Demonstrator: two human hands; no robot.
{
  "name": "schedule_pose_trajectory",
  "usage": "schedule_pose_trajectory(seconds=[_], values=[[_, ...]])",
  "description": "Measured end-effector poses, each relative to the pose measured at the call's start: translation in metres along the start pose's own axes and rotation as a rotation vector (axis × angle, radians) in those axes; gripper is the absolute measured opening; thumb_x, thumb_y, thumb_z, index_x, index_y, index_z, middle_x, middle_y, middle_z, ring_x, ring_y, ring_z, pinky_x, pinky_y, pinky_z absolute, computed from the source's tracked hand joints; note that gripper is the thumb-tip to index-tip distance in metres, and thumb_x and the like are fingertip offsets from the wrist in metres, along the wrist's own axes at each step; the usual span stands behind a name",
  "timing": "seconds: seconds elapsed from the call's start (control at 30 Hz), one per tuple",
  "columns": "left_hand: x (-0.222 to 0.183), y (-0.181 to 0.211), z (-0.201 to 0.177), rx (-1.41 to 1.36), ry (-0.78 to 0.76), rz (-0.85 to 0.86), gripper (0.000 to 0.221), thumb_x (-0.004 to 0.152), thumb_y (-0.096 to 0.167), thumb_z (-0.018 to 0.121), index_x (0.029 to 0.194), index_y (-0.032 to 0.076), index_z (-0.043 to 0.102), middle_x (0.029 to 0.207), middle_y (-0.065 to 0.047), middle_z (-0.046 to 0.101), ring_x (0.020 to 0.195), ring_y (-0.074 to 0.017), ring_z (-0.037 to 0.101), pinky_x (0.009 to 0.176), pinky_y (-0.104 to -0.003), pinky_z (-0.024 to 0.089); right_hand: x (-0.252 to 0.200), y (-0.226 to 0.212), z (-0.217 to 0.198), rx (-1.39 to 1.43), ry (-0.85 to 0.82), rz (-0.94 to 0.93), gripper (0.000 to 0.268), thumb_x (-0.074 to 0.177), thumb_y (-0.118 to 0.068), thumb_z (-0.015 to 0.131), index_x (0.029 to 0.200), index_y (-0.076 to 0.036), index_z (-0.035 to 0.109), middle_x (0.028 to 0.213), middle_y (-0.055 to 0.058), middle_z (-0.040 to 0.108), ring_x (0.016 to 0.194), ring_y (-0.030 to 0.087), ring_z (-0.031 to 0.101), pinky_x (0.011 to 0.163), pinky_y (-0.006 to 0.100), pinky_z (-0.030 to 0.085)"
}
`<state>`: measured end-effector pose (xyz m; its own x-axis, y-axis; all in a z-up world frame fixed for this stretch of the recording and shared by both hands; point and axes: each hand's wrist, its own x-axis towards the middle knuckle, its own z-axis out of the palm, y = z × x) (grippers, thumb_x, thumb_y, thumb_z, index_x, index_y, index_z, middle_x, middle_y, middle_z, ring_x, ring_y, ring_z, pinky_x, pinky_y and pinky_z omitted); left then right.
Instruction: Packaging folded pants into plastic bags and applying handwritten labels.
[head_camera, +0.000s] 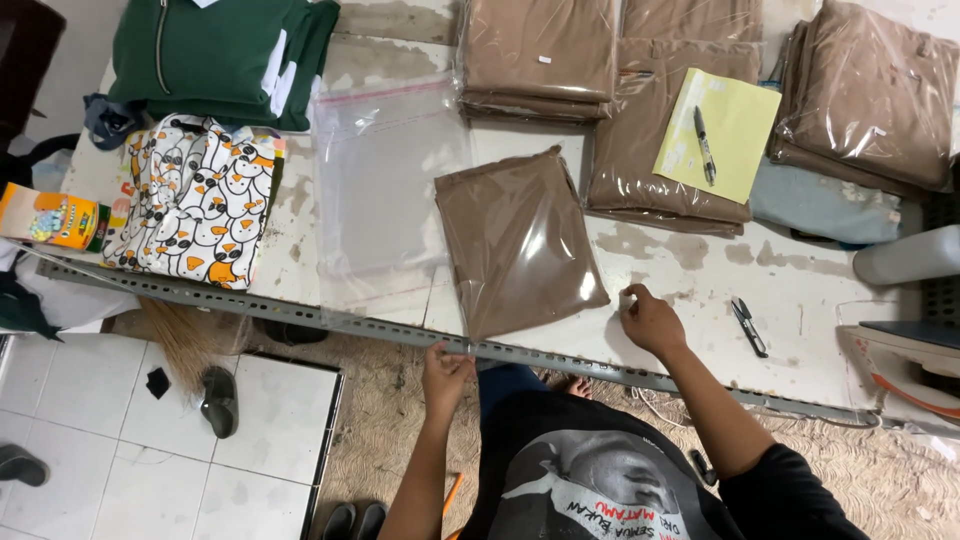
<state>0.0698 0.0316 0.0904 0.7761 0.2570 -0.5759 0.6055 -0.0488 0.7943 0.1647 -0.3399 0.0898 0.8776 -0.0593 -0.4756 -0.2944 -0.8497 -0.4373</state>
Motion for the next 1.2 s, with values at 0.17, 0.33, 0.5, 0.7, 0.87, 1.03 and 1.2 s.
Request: schedule_pose_trajectory(seconds=[0.17, 0.33, 0.5, 0.7, 0.87, 1.03, 1.2], values=[[-0.013, 0.014, 0.011, 0.574, 0.203, 0.62, 0.064, 0.083, 0.021, 0.071, 0.139, -0.002, 0.049, 0.127, -0.024, 0.053, 0.114, -0.035, 0.062, 0.095, -0.046, 0.056, -0.019, -0.006, 0.03, -0.319, 0.465, -0.628, 0.059, 0.083, -0.047, 0.072, 0.133, -0.016, 0.063, 0.115, 0.008, 0.062, 0.11, 0.028, 0.065, 0.09, 0.039, 0.055], [-0.003, -0.003, 0.043, 1.023, 0.023, 1.335, 0.065, 0.09, 0.031, 0.065, 0.15, 0.009, 0.051, 0.154, -0.015, 0.049, 0.141, -0.0329, 0.045, 0.119, -0.05, 0.028, -0.029, -0.025, 0.047, -0.526, 0.436, -1.136, 0.086, 0.085, -0.064, 0.062, 0.151, -0.011, 0.048, 0.157, 0.011, 0.049, 0.146, 0.027, 0.043, 0.121, 0.045, 0.03], [0.021, -0.046, 0.056, 1.387, 0.063, 1.335, 0.072, 0.093, 0.029, 0.064, 0.155, 0.002, 0.04, 0.162, -0.02, 0.038, 0.15, -0.0324, 0.034, 0.127, -0.047, 0.019, -0.016, -0.007, 0.068, -0.558, 0.43, -1.146, 0.078, 0.092, -0.054, 0.055, 0.158, -0.017, 0.037, 0.165, 0.004, 0.038, 0.153, 0.023, 0.033, 0.125, 0.043, 0.023], [0.039, -0.051, 0.048, 1.387, 0.113, 1.483, 0.062, 0.096, 0.014, 0.052, 0.156, 0.006, 0.038, 0.165, -0.016, 0.034, 0.151, -0.0308, 0.033, 0.127, -0.044, 0.024, 0.0, 0.005, 0.071, -0.581, 0.299, -1.117, 0.074, 0.097, -0.063, 0.046, 0.158, -0.022, 0.038, 0.165, -0.001, 0.038, 0.155, 0.018, 0.027, 0.128, 0.039, 0.016], [0.047, -0.06, 0.048, 1.319, 0.028, 1.498, 0.06, 0.095, 0.01, 0.049, 0.154, 0.002, 0.039, 0.163, -0.02, 0.034, 0.151, -0.034, 0.033, 0.128, -0.047, 0.022, -0.002, 0.006, 0.068, -0.571, 0.301, -1.132, 0.079, 0.095, -0.065, 0.047, 0.16, -0.022, 0.034, 0.166, -0.001, 0.035, 0.155, 0.018, 0.026, 0.128, 0.039, 0.016], [0.055, -0.069, 0.049, 1.089, -0.163, 1.326, 0.05, 0.101, 0.003, 0.038, 0.151, -0.001, 0.043, 0.158, -0.021, 0.041, 0.146, -0.0344, 0.039, 0.125, -0.048, 0.025, -0.006, -0.003, 0.071, -0.491, 0.374, -1.152, 0.078, 0.092, -0.063, 0.052, 0.156, -0.02, 0.042, 0.16, 0.001, 0.045, 0.15, 0.018, 0.038, 0.126, 0.04, 0.025], [0.056, -0.068, 0.048, 0.917, -0.198, 1.269, 0.043, 0.107, 0.005, 0.032, 0.145, -0.001, 0.051, 0.154, -0.017, 0.048, 0.144, -0.0321, 0.042, 0.124, -0.046, 0.026, -0.001, -0.003, 0.074, -0.459, 0.526, -1.22, 0.063, 0.094, -0.054, 0.06, 0.142, -0.015, 0.058, 0.148, 0.005, 0.059, 0.14, 0.02, 0.053, 0.12, 0.041, 0.036]])
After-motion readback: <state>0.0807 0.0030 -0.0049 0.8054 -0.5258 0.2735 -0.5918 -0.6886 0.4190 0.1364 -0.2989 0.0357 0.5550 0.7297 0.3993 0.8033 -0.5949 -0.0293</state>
